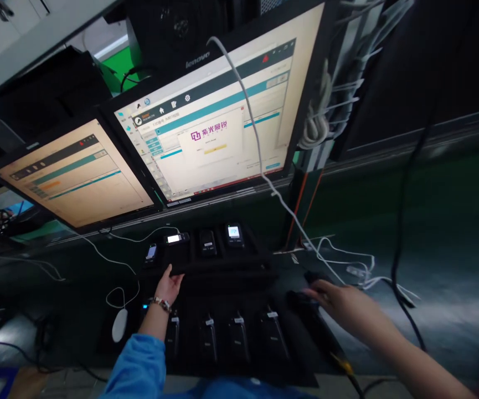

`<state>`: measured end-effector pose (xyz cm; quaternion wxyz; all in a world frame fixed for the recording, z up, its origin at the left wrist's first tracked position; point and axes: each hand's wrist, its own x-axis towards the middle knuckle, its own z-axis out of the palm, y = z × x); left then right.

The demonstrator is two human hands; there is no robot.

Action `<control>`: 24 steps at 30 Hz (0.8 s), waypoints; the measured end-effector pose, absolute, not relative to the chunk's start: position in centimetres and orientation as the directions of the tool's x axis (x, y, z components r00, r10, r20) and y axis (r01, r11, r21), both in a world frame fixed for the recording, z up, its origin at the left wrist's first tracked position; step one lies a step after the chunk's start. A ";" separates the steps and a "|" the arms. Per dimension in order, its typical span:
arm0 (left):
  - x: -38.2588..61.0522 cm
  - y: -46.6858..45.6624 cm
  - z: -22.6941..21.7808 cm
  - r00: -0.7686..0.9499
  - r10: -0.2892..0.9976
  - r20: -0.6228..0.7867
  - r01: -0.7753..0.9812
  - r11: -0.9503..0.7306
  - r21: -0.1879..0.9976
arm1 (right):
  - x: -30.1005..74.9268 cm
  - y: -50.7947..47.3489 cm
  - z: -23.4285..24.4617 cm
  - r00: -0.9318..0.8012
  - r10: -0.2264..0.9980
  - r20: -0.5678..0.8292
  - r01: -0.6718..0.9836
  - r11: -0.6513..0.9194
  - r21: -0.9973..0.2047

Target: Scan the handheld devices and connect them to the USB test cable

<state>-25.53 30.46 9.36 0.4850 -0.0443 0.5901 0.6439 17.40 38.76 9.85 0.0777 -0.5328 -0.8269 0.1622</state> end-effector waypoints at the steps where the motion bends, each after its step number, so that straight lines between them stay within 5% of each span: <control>1: -25.9 30.3 9.5 -0.503 0.585 -0.636 -0.660 0.215 0.720 | 17.1 38.2 9.5 -0.418 0.906 -0.066 0.852 0.366 -0.374; 7: -27.1 28.8 9.1 -0.439 0.606 -0.664 -0.571 0.382 0.726 | 16.6 36.8 7.5 -0.492 0.864 -0.111 0.823 0.420 -0.382; 24: -25.1 27.8 8.4 -0.468 0.594 -0.654 -0.602 0.327 0.728 | 15.6 36.7 6.9 -0.625 0.769 -0.135 0.751 0.546 -0.371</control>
